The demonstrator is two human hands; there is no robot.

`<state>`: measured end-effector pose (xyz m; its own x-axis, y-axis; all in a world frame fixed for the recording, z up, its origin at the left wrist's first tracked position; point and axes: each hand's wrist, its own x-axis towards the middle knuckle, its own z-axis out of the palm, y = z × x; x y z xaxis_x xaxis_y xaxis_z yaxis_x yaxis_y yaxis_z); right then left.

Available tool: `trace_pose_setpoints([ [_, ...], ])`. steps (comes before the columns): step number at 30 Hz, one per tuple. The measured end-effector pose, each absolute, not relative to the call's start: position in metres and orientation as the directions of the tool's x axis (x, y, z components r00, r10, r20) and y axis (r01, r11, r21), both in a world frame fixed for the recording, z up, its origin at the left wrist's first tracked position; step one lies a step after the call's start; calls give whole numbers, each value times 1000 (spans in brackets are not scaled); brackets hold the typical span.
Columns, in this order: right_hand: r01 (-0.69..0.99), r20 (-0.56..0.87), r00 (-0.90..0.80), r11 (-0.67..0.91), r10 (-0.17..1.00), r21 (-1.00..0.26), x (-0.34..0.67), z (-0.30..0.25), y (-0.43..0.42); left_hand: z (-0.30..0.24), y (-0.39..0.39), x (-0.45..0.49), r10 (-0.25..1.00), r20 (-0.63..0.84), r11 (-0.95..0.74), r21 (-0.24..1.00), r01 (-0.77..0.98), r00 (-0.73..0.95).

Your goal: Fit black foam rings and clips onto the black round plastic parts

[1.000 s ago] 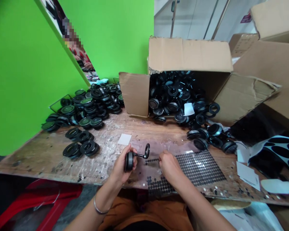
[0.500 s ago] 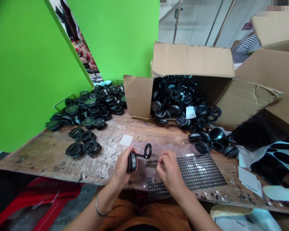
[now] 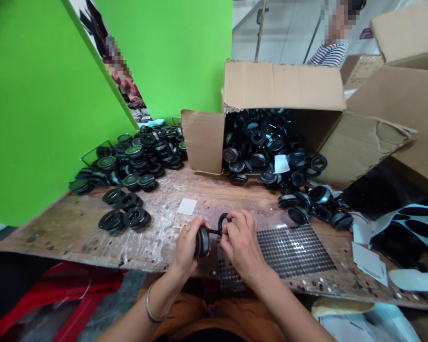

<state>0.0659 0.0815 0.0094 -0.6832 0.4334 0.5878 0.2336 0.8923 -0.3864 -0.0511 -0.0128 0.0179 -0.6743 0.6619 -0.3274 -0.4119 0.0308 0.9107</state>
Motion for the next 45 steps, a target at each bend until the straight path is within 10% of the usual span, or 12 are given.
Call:
trace_pose_setpoints([
  [13,251,536,-772,939,341,-236,81,6,54,27,-12,-55,595,-391,-36,860,-509,-702],
  [18,142,477,-752,819,454,-555,92,17,71,22,-9,-62,690,-483,-88,684,-724,-540],
  [24,74,205,-608,311,767,-948,76,20,108,25,-11,-50,809,-462,-30,583,-812,-363],
  [28,-29,111,-803,148,585,-989,58,32,113,31,-18,-41,845,-481,99,569,-816,-233],
  [36,21,18,-992,304,127,-952,60,70,81,35,-35,-10,811,-533,56,483,-874,-243],
  [42,75,106,-787,265,608,-961,47,45,31,41,-30,-8,808,-525,17,474,-881,-267],
  [45,-15,98,-737,129,668,-992,32,40,30,38,-21,-18,715,-553,-85,539,-838,-428],
])
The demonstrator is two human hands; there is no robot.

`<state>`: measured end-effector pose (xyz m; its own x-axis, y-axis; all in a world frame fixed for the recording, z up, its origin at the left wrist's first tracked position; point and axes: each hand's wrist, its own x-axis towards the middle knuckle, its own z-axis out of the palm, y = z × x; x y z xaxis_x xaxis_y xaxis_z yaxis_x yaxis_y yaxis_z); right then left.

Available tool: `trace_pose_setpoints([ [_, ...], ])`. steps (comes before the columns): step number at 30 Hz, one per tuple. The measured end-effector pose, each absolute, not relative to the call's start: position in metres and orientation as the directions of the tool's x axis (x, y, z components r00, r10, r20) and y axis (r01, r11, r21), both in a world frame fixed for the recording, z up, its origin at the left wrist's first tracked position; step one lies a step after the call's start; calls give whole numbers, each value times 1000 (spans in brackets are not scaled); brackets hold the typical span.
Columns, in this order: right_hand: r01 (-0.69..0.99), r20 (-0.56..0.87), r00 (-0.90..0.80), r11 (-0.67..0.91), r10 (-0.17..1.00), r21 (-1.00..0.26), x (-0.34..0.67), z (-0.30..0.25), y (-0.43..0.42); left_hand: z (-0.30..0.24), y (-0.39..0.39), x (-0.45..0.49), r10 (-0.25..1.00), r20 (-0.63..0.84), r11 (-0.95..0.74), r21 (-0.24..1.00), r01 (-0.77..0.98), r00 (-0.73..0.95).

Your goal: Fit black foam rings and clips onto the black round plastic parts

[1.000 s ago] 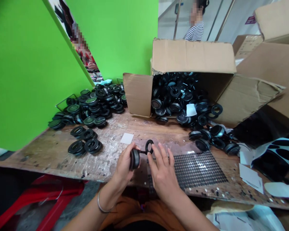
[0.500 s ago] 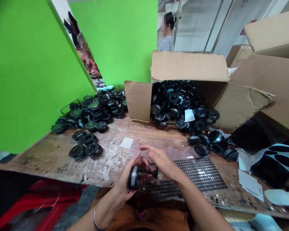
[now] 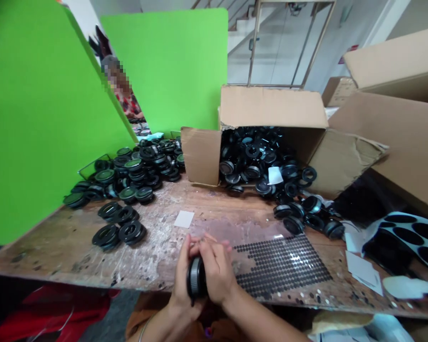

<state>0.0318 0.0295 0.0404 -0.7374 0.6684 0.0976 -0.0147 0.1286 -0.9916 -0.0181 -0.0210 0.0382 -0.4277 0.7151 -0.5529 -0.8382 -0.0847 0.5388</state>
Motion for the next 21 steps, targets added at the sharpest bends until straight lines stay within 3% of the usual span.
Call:
trace_pose_setpoints([
  [3,-38,44,-751,23,659,-999,10,33,52,30,-9,-33,567,-532,-172,671,-722,-629],
  [5,56,-34,-667,4,744,-998,-4,23,74,25,-4,-45,503,-360,-199,836,-511,-786],
  [6,120,-84,-603,-14,793,-993,-10,18,84,24,-3,-52,539,-207,-180,919,-352,-817],
  [8,190,-156,-537,-62,829,-980,-18,7,99,21,-5,-68,747,99,-112,993,22,-657],
  [10,204,-121,-591,2,797,-979,-19,-1,107,18,-6,-85,916,213,-93,938,335,-341],
  [12,224,-35,-660,152,751,-962,-11,-6,111,13,-3,-101,960,225,-114,860,498,-169],
  [15,288,93,-645,354,758,-890,21,-4,126,0,6,-124,944,265,-102,801,590,-197],
  [16,335,154,-601,422,785,-843,37,-3,135,-5,9,-131,926,280,-71,789,611,-253],
  [18,553,384,-470,605,794,-574,71,1,159,-16,14,-147,872,304,20,762,647,-384],
  [21,841,455,-353,491,817,-228,121,5,197,-32,14,-168,843,270,148,715,683,-465],
])
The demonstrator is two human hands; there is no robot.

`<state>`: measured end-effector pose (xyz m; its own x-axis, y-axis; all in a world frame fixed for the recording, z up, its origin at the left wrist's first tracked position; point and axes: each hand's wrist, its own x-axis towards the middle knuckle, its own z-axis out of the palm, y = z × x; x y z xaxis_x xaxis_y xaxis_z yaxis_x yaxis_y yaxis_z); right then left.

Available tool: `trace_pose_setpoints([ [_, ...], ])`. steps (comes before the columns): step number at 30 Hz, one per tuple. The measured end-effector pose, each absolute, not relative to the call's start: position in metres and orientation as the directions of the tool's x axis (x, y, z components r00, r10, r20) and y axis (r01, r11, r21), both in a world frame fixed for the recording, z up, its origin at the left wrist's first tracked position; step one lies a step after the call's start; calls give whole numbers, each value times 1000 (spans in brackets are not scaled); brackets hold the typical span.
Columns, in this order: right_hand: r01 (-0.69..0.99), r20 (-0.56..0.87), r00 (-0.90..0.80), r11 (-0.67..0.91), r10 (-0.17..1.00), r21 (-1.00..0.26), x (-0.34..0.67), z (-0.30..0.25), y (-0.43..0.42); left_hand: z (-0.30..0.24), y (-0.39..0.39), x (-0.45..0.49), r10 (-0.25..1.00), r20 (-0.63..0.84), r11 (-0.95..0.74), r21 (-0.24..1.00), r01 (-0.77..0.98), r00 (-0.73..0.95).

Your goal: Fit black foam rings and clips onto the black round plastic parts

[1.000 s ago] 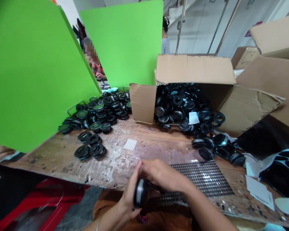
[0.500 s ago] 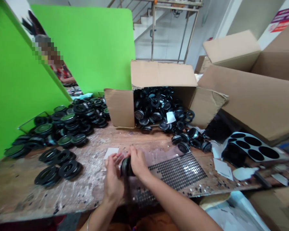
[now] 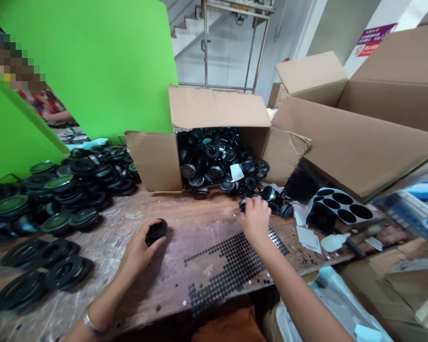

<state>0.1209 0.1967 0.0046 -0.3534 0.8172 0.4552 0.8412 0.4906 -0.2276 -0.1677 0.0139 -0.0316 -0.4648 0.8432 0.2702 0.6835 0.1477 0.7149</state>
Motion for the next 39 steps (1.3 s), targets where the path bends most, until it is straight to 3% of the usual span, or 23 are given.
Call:
trace_pose_setpoints([
  [2,896,369,-362,429,856,-117,145,3,215,-37,11,-175,846,243,194,690,697,-475],
  [5,891,261,-408,444,875,-96,168,1,224,-32,6,-171,817,285,208,665,717,-502],
  [8,862,271,-410,467,871,-195,179,7,212,-12,-1,-149,719,399,190,675,713,-569],
  [10,775,298,-458,540,837,-327,180,20,195,5,-4,-131,676,399,147,751,644,-620],
  [12,564,315,-619,686,720,-460,175,39,172,20,-4,-113,733,250,87,887,452,-632],
  [14,283,301,-814,792,497,-542,163,58,149,30,-3,-99,861,5,74,988,134,-509],
  [17,-35,243,-959,795,143,-605,138,75,122,35,-2,-90,951,-284,249,938,-242,-121],
  [19,-137,241,-970,777,19,-615,123,73,112,35,-4,-91,928,-373,347,866,-359,-3],
  [24,-208,400,-912,742,88,-637,95,48,106,37,-21,-112,927,-347,240,842,-483,-143],
  [29,-227,405,-913,764,49,-604,81,37,99,42,-37,-130,948,-276,175,870,-461,-161],
  [35,-76,507,-752,709,421,-701,60,28,76,17,-36,-88,882,-167,-128,815,-566,-440],
  [39,-119,480,-758,629,442,-768,49,23,69,5,-29,-61,792,-186,-255,765,-592,-581],
])
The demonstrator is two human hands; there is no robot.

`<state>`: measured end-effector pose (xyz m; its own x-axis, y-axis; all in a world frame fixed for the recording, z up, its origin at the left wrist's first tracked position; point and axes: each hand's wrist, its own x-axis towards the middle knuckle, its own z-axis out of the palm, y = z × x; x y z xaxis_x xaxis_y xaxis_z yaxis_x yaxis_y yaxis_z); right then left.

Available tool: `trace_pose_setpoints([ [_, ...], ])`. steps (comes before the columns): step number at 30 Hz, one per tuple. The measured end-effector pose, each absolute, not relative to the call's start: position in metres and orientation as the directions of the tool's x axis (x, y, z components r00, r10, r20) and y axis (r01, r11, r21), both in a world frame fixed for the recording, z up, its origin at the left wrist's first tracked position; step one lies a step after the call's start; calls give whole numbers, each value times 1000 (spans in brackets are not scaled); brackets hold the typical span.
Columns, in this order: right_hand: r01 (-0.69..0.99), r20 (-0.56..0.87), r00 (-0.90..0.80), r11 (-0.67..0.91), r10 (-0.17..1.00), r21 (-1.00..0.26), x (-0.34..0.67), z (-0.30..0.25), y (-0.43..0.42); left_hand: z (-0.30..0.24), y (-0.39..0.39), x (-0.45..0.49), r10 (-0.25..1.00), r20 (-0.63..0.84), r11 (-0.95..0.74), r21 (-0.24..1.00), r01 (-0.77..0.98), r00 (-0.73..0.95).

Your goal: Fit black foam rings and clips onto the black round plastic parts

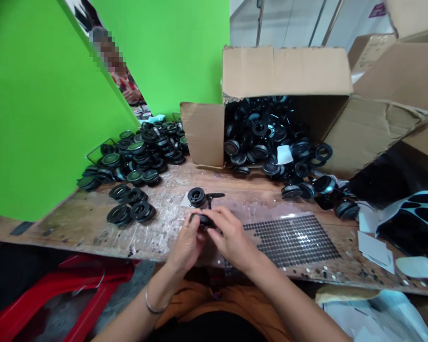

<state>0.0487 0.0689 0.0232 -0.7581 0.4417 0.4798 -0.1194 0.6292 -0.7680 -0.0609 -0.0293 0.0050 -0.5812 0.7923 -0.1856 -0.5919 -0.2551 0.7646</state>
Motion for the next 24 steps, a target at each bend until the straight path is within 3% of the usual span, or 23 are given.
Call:
trace_pose_setpoints([
  [4,83,313,-755,558,576,-825,55,6,81,5,-31,-80,666,-266,-290,769,-570,-697],
  [7,261,135,-855,641,500,-722,60,-9,86,8,-39,-98,666,-319,-255,752,-607,-675],
  [12,397,-56,-894,729,444,-557,52,-19,80,11,-45,-103,692,-324,-240,740,-629,-645],
  [19,478,-166,-877,783,451,-399,39,-17,75,6,-37,-97,539,-366,-203,817,-539,-759],
  [24,493,-101,-864,791,493,-363,42,-27,69,2,-34,-95,531,-313,-199,857,-475,-787],
])
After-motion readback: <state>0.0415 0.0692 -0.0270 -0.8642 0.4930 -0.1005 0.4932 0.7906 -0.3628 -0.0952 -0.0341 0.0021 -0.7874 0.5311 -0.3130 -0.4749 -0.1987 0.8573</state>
